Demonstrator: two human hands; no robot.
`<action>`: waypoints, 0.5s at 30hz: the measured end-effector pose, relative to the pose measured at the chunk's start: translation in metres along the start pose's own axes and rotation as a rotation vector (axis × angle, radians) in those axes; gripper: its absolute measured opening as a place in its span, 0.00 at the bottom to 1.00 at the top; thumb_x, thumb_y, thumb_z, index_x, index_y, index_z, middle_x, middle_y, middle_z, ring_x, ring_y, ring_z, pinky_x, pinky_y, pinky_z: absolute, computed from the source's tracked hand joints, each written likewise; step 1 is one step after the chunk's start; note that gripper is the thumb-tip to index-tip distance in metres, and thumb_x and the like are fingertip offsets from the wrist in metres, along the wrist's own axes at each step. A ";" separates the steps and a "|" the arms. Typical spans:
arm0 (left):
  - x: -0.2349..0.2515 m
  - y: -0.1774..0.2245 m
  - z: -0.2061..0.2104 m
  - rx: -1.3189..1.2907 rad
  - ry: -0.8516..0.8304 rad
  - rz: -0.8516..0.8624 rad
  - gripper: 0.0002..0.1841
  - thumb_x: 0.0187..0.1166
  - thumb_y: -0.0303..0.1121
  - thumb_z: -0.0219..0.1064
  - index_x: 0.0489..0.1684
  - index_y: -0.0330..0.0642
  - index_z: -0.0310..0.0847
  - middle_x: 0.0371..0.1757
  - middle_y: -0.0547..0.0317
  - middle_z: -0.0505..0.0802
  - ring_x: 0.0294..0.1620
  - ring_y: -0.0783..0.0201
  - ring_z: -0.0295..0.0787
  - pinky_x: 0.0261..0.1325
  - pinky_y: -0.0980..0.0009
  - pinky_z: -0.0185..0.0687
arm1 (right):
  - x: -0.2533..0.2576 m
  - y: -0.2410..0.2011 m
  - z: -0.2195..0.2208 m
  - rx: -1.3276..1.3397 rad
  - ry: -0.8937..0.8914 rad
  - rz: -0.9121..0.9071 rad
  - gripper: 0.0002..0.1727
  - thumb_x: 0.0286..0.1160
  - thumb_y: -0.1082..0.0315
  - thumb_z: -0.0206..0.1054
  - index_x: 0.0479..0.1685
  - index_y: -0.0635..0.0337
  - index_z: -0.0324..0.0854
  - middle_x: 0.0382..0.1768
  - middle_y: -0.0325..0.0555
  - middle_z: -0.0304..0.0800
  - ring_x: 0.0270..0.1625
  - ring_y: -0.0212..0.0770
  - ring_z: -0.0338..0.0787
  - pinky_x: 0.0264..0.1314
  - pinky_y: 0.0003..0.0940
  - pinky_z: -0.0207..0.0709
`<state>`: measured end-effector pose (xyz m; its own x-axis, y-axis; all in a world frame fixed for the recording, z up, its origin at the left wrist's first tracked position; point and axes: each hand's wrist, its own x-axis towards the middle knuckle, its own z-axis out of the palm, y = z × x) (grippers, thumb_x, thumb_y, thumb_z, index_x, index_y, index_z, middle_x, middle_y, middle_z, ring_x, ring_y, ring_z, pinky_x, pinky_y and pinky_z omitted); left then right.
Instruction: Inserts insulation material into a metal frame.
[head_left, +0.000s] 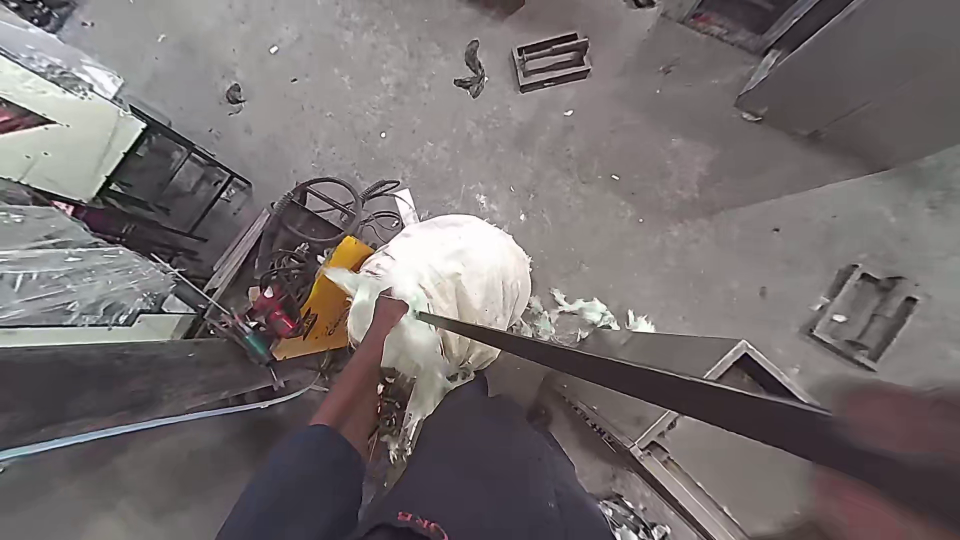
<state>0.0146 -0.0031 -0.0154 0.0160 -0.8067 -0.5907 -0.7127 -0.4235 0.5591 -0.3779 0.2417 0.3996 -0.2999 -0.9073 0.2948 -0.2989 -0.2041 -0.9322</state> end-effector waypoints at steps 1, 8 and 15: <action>-0.001 0.005 0.002 0.033 0.005 0.024 0.27 0.61 0.28 0.78 0.64 0.34 0.84 0.54 0.35 0.93 0.56 0.40 0.91 0.59 0.36 0.85 | 0.000 0.029 0.032 0.157 0.094 -0.060 0.08 0.79 0.64 0.63 0.33 0.52 0.85 0.29 0.36 0.90 0.33 0.31 0.89 0.38 0.27 0.84; -0.043 0.077 -0.013 0.195 -0.055 0.107 0.26 0.67 0.32 0.75 0.69 0.38 0.83 0.57 0.35 0.92 0.59 0.37 0.90 0.61 0.32 0.83 | 0.002 0.170 0.209 0.519 0.222 -0.027 0.21 0.87 0.44 0.60 0.24 0.41 0.80 0.16 0.24 0.75 0.20 0.24 0.77 0.27 0.25 0.75; -0.071 0.082 -0.039 -0.016 0.050 0.140 0.23 0.66 0.26 0.74 0.64 0.38 0.84 0.53 0.39 0.93 0.53 0.44 0.92 0.56 0.39 0.86 | -0.002 0.227 0.237 0.502 0.225 -0.049 0.21 0.88 0.46 0.60 0.24 0.44 0.79 0.16 0.27 0.76 0.20 0.26 0.78 0.28 0.28 0.77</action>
<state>-0.0176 0.0031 0.0950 -0.0477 -0.8780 -0.4763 -0.6989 -0.3114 0.6439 -0.2309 0.1101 0.1381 -0.4988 -0.8028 0.3268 0.1352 -0.4445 -0.8855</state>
